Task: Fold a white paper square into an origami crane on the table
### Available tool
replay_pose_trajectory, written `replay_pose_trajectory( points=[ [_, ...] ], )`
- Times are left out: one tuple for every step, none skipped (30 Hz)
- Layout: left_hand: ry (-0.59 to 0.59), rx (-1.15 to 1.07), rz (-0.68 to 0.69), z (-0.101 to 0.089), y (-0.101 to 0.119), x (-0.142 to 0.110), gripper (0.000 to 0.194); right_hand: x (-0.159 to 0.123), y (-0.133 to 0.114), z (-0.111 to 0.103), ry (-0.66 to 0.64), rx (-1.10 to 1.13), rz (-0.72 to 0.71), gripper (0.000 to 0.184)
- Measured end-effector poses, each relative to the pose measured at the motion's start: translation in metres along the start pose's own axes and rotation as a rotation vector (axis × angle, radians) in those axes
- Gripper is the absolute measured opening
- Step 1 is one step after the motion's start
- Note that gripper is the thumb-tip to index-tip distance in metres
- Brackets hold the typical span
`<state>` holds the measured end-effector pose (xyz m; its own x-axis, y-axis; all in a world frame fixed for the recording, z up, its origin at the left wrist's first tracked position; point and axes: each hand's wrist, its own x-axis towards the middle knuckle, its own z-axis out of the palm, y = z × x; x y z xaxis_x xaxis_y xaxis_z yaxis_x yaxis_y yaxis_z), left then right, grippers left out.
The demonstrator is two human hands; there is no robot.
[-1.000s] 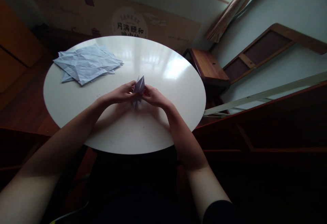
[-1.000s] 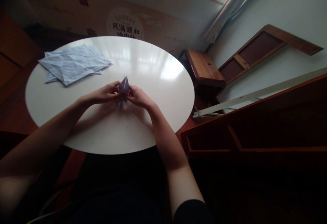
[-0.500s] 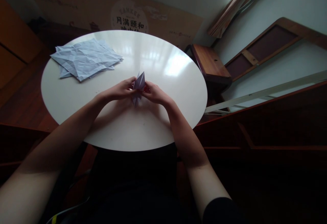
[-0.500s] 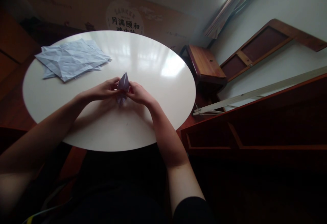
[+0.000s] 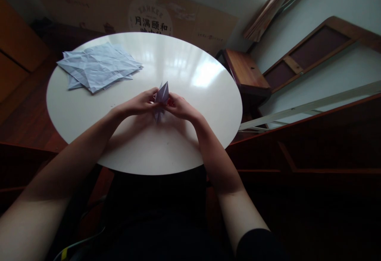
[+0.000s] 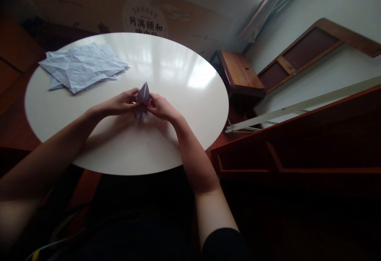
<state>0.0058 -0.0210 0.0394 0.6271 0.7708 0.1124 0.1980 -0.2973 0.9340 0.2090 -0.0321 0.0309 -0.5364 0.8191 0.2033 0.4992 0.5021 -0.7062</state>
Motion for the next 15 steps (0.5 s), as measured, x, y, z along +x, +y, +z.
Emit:
replay_pose_trajectory(
  points=[
    [-0.002, -0.002, -0.002, 0.0, 0.0004, 0.0, 0.047, 0.0001, 0.0001, 0.0001, 0.001, -0.001, 0.001, 0.025],
    [-0.005, -0.004, -0.002, 0.0, 0.0007, -0.0001, 0.046, 0.0002, 0.0002, 0.0002, 0.0, 0.0, 0.002, 0.024],
    [-0.008, -0.005, 0.0, -0.0001, 0.0008, -0.0002, 0.046, 0.0003, 0.0002, 0.0003, 0.0, 0.001, 0.002, 0.024],
    [-0.01, -0.006, 0.004, -0.0002, 0.0008, -0.0002, 0.046, 0.0003, 0.0001, 0.0002, 0.0, 0.005, 0.0, 0.024],
    [-0.013, -0.006, 0.009, -0.0004, 0.0006, -0.0002, 0.046, 0.0002, 0.0, 0.0002, 0.0, 0.01, -0.002, 0.024],
    [-0.015, -0.004, 0.013, -0.0006, 0.0002, -0.0003, 0.047, 0.0001, -0.0002, 0.0001, 0.0, 0.015, -0.005, 0.024],
    [-0.017, -0.001, 0.015, -0.0008, -0.0003, -0.0003, 0.047, 0.0, -0.0004, -0.0001, -0.001, 0.02, -0.007, 0.024],
    [-0.018, 0.0, 0.014, -0.001, -0.001, -0.0003, 0.047, -0.0002, -0.0007, -0.0003, -0.002, 0.023, -0.008, 0.025],
    [-0.018, -0.001, 0.012, -0.0011, -0.0017, -0.0002, 0.047, -0.0004, -0.0009, -0.0004, -0.003, 0.024, -0.008, 0.025],
    [-0.016, -0.004, 0.009, -0.0012, -0.0024, -0.0001, 0.047, -0.0005, -0.0011, -0.0006, -0.006, 0.023, -0.006, 0.025],
    [-0.015, -0.009, 0.006, -0.0012, -0.0032, 0.0, 0.048, -0.0006, -0.0012, -0.0007, -0.008, 0.02, -0.003, 0.025],
    [-0.015, -0.015, 0.004, -0.0012, -0.0039, 0.0001, 0.048, -0.0006, -0.0011, -0.0007, -0.009, 0.016, -0.001, 0.025],
    [-0.015, -0.018, 0.006, -0.0011, -0.0046, 0.0003, 0.047, -0.0006, -0.001, -0.0007, -0.009, 0.012, 0.0, 0.025],
    [-0.017, -0.018, 0.011, -0.0011, -0.0053, 0.0005, 0.046, -0.0005, -0.0007, -0.0006, -0.009, 0.009, 0.0, 0.025],
    [-0.02, -0.015, 0.018, -0.001, -0.006, 0.0007, 0.045, -0.0004, -0.0004, -0.0004, -0.008, 0.007, -0.002, 0.025]
  ],
)
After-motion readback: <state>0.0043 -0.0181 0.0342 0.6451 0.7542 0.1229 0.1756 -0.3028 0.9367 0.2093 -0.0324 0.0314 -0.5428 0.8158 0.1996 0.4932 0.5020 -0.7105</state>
